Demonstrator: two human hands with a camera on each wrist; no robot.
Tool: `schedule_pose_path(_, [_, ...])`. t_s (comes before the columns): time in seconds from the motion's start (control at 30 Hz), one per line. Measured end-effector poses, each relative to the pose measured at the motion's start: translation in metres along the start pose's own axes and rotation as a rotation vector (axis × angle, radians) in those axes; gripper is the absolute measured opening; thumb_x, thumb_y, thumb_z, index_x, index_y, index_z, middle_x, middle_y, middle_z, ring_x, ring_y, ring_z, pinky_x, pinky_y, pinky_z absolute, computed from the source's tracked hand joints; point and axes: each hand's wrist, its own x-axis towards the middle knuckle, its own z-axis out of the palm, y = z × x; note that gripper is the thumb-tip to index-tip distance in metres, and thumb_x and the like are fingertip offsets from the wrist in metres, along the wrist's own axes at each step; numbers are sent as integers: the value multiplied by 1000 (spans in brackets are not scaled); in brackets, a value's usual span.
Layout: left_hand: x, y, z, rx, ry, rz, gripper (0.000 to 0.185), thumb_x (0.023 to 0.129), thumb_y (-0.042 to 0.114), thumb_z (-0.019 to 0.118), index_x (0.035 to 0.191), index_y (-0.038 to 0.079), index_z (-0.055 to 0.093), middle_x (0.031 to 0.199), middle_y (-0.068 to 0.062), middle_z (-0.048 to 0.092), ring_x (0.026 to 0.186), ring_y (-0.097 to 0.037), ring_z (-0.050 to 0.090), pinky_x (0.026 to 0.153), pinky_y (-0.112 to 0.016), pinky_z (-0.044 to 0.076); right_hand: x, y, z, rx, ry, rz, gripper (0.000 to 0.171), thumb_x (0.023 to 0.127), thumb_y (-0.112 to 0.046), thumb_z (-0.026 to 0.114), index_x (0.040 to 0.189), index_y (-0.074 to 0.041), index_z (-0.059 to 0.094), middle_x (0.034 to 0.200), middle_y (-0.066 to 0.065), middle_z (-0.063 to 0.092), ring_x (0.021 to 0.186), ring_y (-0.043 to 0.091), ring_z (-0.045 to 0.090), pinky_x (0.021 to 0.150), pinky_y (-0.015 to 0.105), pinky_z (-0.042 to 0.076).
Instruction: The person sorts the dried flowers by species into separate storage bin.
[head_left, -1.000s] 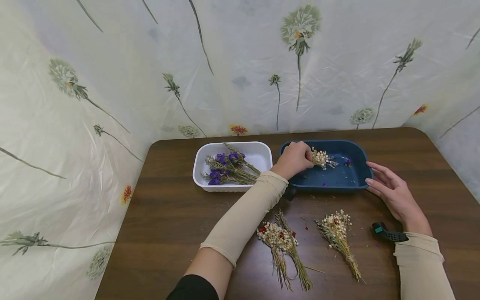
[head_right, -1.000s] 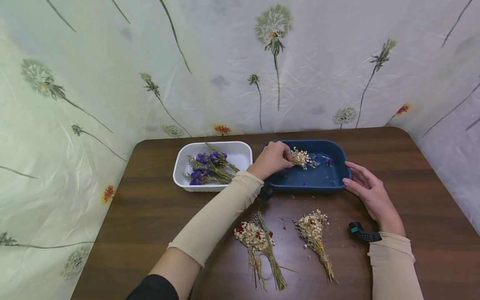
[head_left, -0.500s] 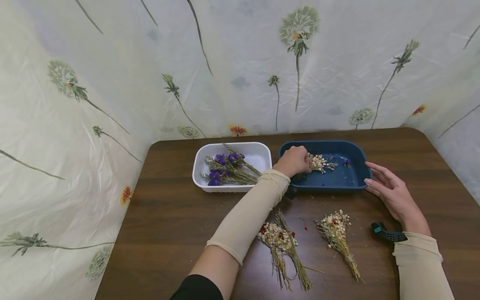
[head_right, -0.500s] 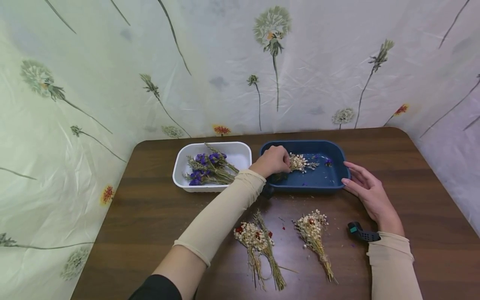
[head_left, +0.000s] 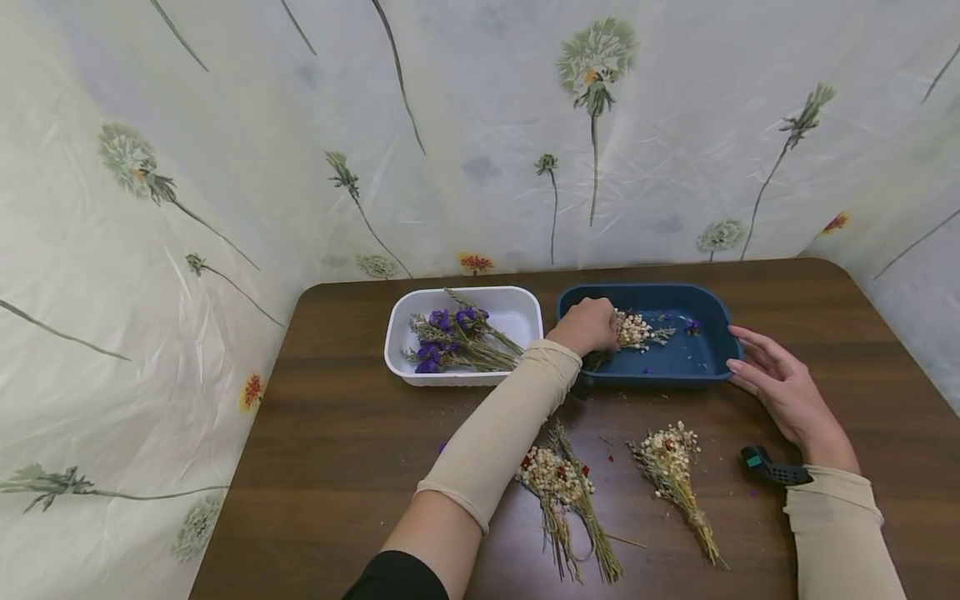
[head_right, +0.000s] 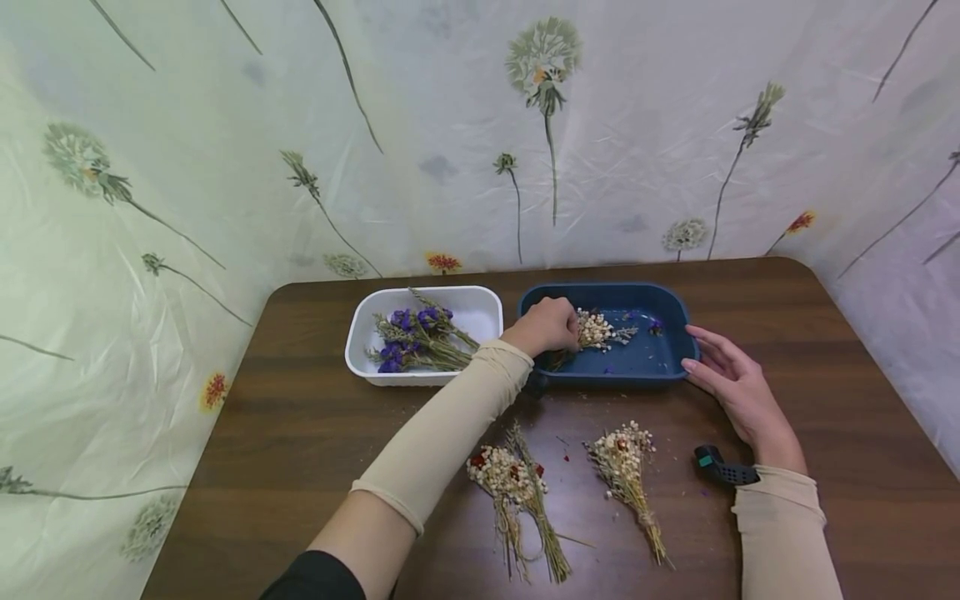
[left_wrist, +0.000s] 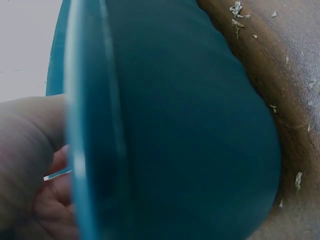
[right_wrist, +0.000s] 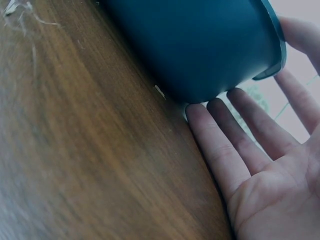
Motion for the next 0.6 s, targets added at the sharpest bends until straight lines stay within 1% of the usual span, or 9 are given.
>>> schedule_pose_path(0.13, [0,-2,-2,-29,-13,24,48,96,22,72,56,17,45,52,4,34,47,-11,34,50,-22,35,0,0,-1,9,-5,-8,58,105,-3,54,160,-9,36,164,0,36,123,-9,56,88,12,56])
schedule_pose_path(0.17, [-1,-2,-3,-38,-10,36,49,96,22,71,55,17,45,52,4,33,46,-11,33,50,-22,35,-1,0,-1,8,-5,-8,58,105,-3,54,160,-9,36,164,0,36,123,-9,56,88,12,56])
schedule_pose_path(0.23, [-4,-3,-5,-54,7,72,47,96,21,72,55,18,48,51,5,35,47,-10,34,51,-21,35,-1,0,-1,0,-4,-5,58,106,-4,54,160,-9,36,165,0,34,123,-10,55,88,11,55])
schedule_pose_path(0.33, [-11,-6,-8,-68,43,132,38,97,22,71,61,17,58,55,6,45,51,-9,40,54,-20,37,0,0,-2,-13,-3,4,58,106,-5,55,160,-10,36,168,1,31,122,-11,54,89,11,55])
schedule_pose_path(0.4, [-16,-8,-10,-80,71,176,29,97,23,72,69,17,68,61,7,56,55,-6,48,58,-17,41,0,0,-2,-15,-3,7,58,106,-5,55,160,-10,36,169,2,30,122,-11,54,89,10,55])
schedule_pose_path(0.47, [-23,-11,-12,-90,96,210,22,98,25,72,79,16,75,68,8,64,60,-5,54,60,-16,43,0,0,-2,-12,-5,8,58,106,-5,54,160,-10,36,168,1,31,122,-11,54,89,10,55])
schedule_pose_path(0.53, [-30,-15,-15,-117,126,233,16,98,24,72,86,16,79,75,9,69,64,-4,59,62,-16,46,0,0,-2,-10,-8,6,58,106,-4,54,161,-10,36,167,1,32,123,-10,54,89,11,55])
schedule_pose_path(0.6, [-39,-20,-18,-156,157,250,15,98,25,72,87,17,79,78,9,71,66,-5,61,62,-16,47,0,0,-2,-8,-10,1,58,106,-4,54,160,-10,36,166,0,33,123,-10,54,89,11,55])
